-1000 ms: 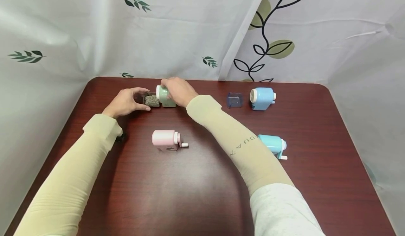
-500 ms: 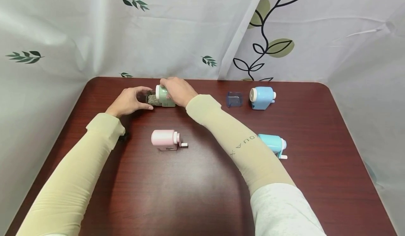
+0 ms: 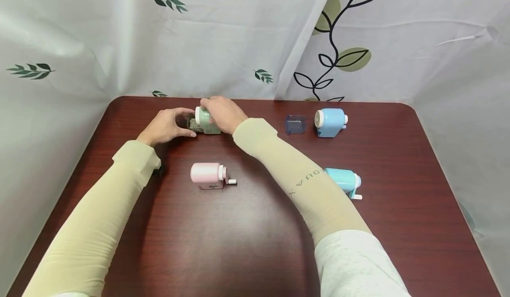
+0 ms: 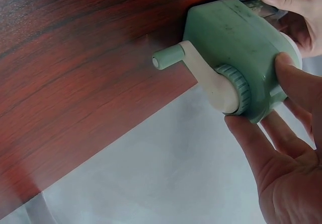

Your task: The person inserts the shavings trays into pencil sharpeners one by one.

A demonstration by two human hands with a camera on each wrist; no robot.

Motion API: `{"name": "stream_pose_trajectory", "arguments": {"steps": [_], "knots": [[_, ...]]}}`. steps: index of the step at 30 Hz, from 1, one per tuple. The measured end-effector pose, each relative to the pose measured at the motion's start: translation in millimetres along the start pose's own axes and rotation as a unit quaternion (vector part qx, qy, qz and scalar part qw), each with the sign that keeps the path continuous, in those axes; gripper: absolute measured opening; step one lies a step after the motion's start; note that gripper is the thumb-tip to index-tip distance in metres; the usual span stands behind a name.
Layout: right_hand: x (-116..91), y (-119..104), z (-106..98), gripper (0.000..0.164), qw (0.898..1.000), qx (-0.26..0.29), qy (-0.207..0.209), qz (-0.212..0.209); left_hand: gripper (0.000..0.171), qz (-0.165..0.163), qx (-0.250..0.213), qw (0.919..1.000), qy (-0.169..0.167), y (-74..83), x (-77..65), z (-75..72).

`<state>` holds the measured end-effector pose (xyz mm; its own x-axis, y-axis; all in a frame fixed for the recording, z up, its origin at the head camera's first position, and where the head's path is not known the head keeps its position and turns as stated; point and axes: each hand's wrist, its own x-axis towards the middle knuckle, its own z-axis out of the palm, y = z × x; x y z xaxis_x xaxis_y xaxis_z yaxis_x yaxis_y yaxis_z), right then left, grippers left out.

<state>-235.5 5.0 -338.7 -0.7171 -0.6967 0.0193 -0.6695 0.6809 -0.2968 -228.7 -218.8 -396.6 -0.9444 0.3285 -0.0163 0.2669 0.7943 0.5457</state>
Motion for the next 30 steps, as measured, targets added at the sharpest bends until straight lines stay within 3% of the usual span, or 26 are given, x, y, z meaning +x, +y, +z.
{"name": "stream_pose_trajectory", "arguments": {"steps": [30], "knots": [[-1.5, 2.1, 2.4, 0.038, 1.000, 0.002, 0.003, 0.000, 0.073, 0.006, -0.008, 1.0000, -0.001, 6.1, 9.6, 9.2]]}}
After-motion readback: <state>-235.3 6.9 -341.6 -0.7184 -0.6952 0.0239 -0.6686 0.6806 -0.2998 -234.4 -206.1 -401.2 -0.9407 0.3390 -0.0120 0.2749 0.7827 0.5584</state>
